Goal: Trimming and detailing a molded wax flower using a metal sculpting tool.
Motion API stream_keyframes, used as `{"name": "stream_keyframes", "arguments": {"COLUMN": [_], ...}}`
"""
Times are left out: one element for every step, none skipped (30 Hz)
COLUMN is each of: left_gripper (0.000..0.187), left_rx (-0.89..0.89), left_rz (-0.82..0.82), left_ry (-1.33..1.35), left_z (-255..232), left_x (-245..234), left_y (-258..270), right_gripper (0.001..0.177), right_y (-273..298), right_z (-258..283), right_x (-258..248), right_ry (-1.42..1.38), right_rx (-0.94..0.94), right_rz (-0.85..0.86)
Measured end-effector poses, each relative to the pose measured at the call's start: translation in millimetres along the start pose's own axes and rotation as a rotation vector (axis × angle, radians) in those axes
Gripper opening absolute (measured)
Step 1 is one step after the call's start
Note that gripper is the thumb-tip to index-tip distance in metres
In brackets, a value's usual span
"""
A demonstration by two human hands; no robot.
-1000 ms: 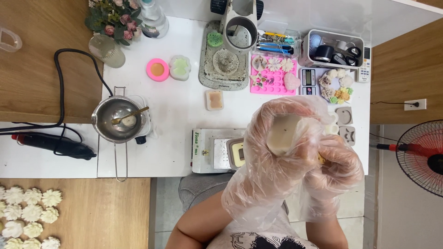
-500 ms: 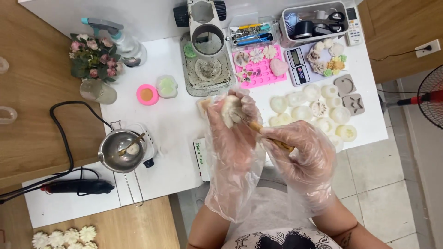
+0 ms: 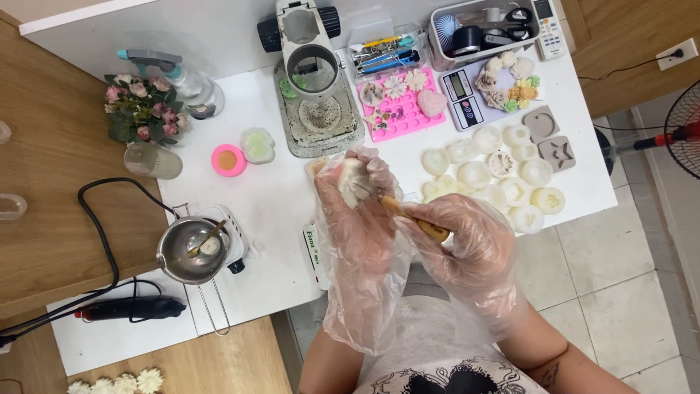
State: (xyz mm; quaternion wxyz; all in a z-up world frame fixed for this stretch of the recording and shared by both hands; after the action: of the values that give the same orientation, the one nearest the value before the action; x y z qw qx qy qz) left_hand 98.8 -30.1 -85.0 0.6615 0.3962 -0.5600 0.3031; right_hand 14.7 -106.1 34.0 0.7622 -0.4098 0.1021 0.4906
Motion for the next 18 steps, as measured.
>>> {"name": "stream_keyframes", "arguments": {"left_gripper": [0.047, 0.043, 0.04, 0.04, 0.038, 0.035, 0.035, 0.039, 0.043, 0.043, 0.04, 0.038, 0.038, 0.043, 0.049, 0.049, 0.046, 0.042], "left_rx": [0.001, 0.003, 0.007, 0.009, 0.0, -0.01, -0.011, 0.003, 0.02, 0.021, 0.031, 0.041, 0.042, 0.026, 0.01, 0.011, 0.019, 0.026], "left_rz": [0.001, -0.047, -0.095, -0.095, -0.076, -0.057, -0.055, -0.026, 0.001, 0.001, -0.043, -0.086, -0.087, -0.089, -0.09, -0.09, -0.039, 0.011], "left_ry": [0.0, -0.03, -0.061, -0.061, -0.053, -0.045, -0.045, -0.061, -0.078, -0.079, -0.116, -0.152, -0.152, -0.059, 0.034, 0.034, 0.0, -0.033], "left_z": [-1, -3, -5, -4, -3, -1, 0, -1, -2, -2, -4, -5, -6, -5, -4, -6, -8, -9], "left_x": [1, -1, -3, -3, -2, 0, -3, -4, -4, -3, -5, -7, -9, -11, -12, -12, -8, -5], "left_y": [-1, -1, -1, -1, -2, -2, -3, -4, -5, -5, -4, -4, -5, -5, -6, -5, -4, -3], "right_gripper": [0.031, 0.029, 0.028, 0.028, 0.027, 0.025, 0.025, 0.025, 0.026, 0.026, 0.025, 0.025, 0.025, 0.022, 0.02, 0.02, 0.02, 0.02], "right_y": [-3, -5, -8, -8, -7, -6, -6, -5, -4, -5, -6, -7, -12, -18, -23, -23, -24, -25], "right_z": [3, 4, 6, 5, 3, 1, 0, -1, -1, -1, -1, 0, 3, 6, 9, 9, 9, 10], "right_x": [-2, -2, -2, -1, 0, 0, 2, 2, 2, 2, 2, 3, 1, 2, 4, 5, 5, 6], "right_ry": [-0.001, 0.004, 0.008, 0.006, 0.015, 0.023, 0.024, 0.056, 0.085, 0.084, 0.035, -0.015, -0.015, -0.01, -0.005, -0.006, -0.01, -0.014], "right_rx": [-0.001, 0.018, 0.036, 0.034, 0.047, 0.06, 0.059, 0.053, 0.047, 0.046, 0.031, 0.015, 0.015, 0.013, 0.01, 0.009, 0.003, -0.003], "right_rz": [0.0, 0.035, 0.07, 0.071, 0.062, 0.054, 0.052, 0.028, 0.005, 0.004, 0.007, 0.01, 0.011, 0.063, 0.115, 0.115, 0.123, 0.131]}}
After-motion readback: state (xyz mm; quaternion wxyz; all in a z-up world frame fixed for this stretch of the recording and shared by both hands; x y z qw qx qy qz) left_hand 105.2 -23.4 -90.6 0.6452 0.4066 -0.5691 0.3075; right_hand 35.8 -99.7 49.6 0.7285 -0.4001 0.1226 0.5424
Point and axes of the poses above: each hand's wrist, its own y-axis away from the middle knuckle, its own x-axis out of the palm, z = x × y, the point moved 7 cm from there along -y, towards the middle knuckle, and after that the axes turned 5 degrees about -y, right-handed, at the moved point
